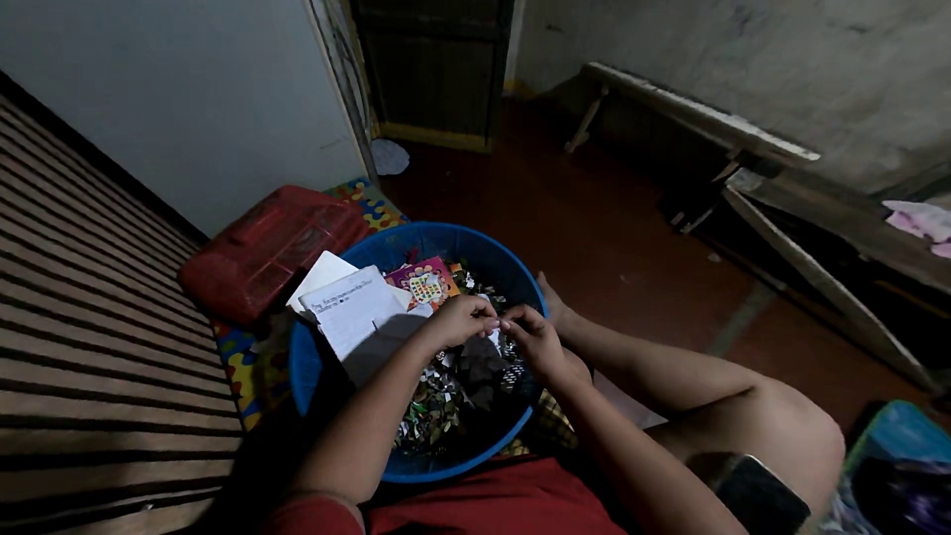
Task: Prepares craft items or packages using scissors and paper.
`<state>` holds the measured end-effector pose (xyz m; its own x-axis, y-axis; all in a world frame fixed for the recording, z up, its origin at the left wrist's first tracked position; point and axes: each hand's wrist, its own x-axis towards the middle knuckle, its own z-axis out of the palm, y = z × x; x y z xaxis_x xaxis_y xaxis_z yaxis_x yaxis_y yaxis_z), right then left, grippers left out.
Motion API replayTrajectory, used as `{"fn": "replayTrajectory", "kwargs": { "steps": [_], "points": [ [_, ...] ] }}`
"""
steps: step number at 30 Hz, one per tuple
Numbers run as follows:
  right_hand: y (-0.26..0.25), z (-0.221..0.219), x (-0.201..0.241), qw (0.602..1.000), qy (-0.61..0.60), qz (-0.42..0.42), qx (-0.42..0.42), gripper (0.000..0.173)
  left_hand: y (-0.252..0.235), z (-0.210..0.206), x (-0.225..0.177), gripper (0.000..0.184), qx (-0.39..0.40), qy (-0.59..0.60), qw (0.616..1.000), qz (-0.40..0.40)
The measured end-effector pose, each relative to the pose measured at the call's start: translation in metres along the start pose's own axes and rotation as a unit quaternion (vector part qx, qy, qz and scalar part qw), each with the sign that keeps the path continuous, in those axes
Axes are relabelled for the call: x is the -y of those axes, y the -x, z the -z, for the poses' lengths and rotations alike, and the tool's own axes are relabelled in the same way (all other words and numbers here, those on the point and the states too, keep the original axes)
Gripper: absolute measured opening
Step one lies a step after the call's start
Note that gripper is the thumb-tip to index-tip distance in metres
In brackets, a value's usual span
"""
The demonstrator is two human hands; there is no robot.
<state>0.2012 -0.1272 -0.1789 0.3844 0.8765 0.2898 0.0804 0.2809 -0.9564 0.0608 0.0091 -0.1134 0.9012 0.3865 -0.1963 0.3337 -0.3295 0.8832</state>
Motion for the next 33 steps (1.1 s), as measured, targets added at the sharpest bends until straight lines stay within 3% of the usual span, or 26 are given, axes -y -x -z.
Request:
{"fn": "replayTrajectory", "kwargs": {
  "steps": [5,10,13,16,21,24,29,33],
  "points": [
    [0.001,0.003,0.002,0.999,-0.007,-0.005,-0.033,0.008,0.001,0.023,0.010,0.027,-0.032,-0.023,0.997,0.066],
    [-0.004,-0.003,0.012,0.965,0.245,-0.074,0.050,0.034,0.006,0.044,0.017,0.041,0.014,-0.149,0.984,0.101],
    [-0.004,-0.006,0.015,0.943,0.306,-0.101,0.083,0.031,0.001,0.038,0.021,0.044,0.013,-0.200,0.972,0.121],
    [-0.003,-0.008,0.018,0.926,0.337,-0.125,0.113,0.026,0.000,0.040,0.027,0.032,-0.015,-0.224,0.966,0.130],
    [-0.006,-0.008,0.014,0.928,0.333,-0.107,0.127,0.038,0.008,0.049,0.039,0.063,-0.062,-0.361,0.903,0.224],
    [-0.006,-0.009,0.016,0.924,0.333,-0.113,0.149,0.038,0.008,0.054,0.051,0.071,-0.053,-0.390,0.883,0.255],
    [-0.004,-0.010,0.021,0.921,0.334,-0.122,0.158,0.038,0.005,0.055,0.047,0.063,-0.055,-0.320,0.917,0.232],
    [-0.003,-0.008,0.018,0.935,0.310,-0.113,0.130,0.047,0.001,0.047,0.032,0.062,-0.055,-0.208,0.966,0.141]
  ]
}}
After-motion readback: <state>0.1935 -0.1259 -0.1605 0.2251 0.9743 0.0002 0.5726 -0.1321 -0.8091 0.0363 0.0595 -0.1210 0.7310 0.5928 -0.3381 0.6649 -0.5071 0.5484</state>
